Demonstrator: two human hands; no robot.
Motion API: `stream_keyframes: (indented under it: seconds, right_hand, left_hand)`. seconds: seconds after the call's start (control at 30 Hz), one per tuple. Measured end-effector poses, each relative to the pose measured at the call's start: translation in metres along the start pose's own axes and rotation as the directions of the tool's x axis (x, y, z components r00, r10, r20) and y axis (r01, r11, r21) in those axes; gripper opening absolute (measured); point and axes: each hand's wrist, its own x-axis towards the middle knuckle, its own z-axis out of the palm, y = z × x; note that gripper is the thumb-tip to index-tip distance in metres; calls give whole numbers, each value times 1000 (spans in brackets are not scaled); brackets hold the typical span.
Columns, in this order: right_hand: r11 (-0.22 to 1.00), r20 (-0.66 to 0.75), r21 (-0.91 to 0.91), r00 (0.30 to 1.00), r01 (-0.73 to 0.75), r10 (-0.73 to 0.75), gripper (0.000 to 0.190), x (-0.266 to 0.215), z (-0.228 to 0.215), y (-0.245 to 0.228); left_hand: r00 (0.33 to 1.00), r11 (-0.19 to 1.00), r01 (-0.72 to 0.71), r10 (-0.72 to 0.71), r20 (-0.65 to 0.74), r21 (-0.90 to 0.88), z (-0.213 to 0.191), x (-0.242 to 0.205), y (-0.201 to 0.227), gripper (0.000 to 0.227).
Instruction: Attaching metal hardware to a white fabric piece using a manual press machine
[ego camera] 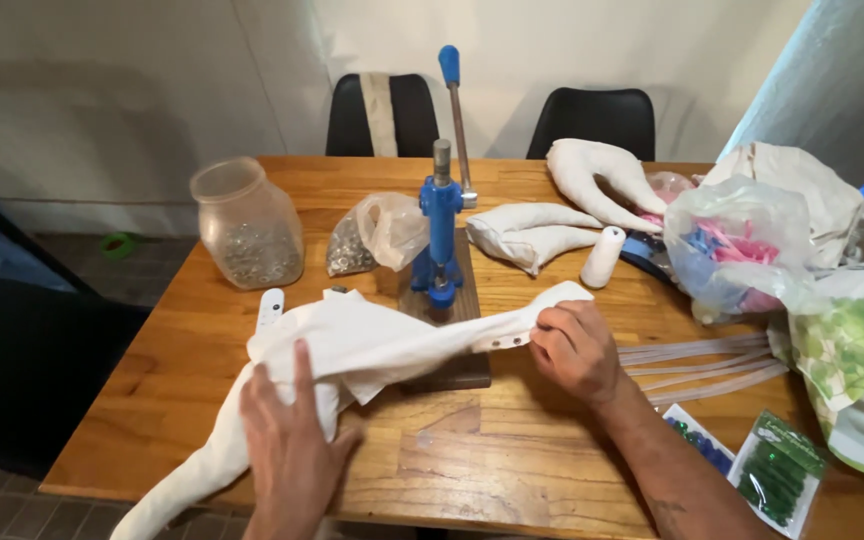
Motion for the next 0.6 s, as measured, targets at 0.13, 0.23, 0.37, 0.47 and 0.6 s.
stream_keyframes:
  seconds: [0.13, 0.23, 0.37, 0.47, 0.6]
  right_hand:
    - [996, 97, 68, 994, -51, 44, 26, -11, 4, 7]
    - [990, 154, 123, 987, -66, 47, 25, -11, 8, 9]
    - [985, 197, 138, 978, -102, 73, 21, -1, 6, 2]
    - [978, 247, 173, 966, -121, 76, 20, -10, 16, 2]
    - [979, 265, 158, 960, -132, 87, 21, -47, 44, 10]
  left_hand:
    - [996, 999, 17, -15, 83, -33, -14, 5, -19, 121]
    - [984, 993, -97, 105, 144, -60, -49, 29, -31, 125]
    - [886, 986, -159, 120, 448, 51, -87, 76, -50, 91]
    - [816, 904, -421, 343, 465, 71, -85, 107, -79, 89]
    - [684, 684, -724, 693, 230, 89, -28, 134, -120, 90]
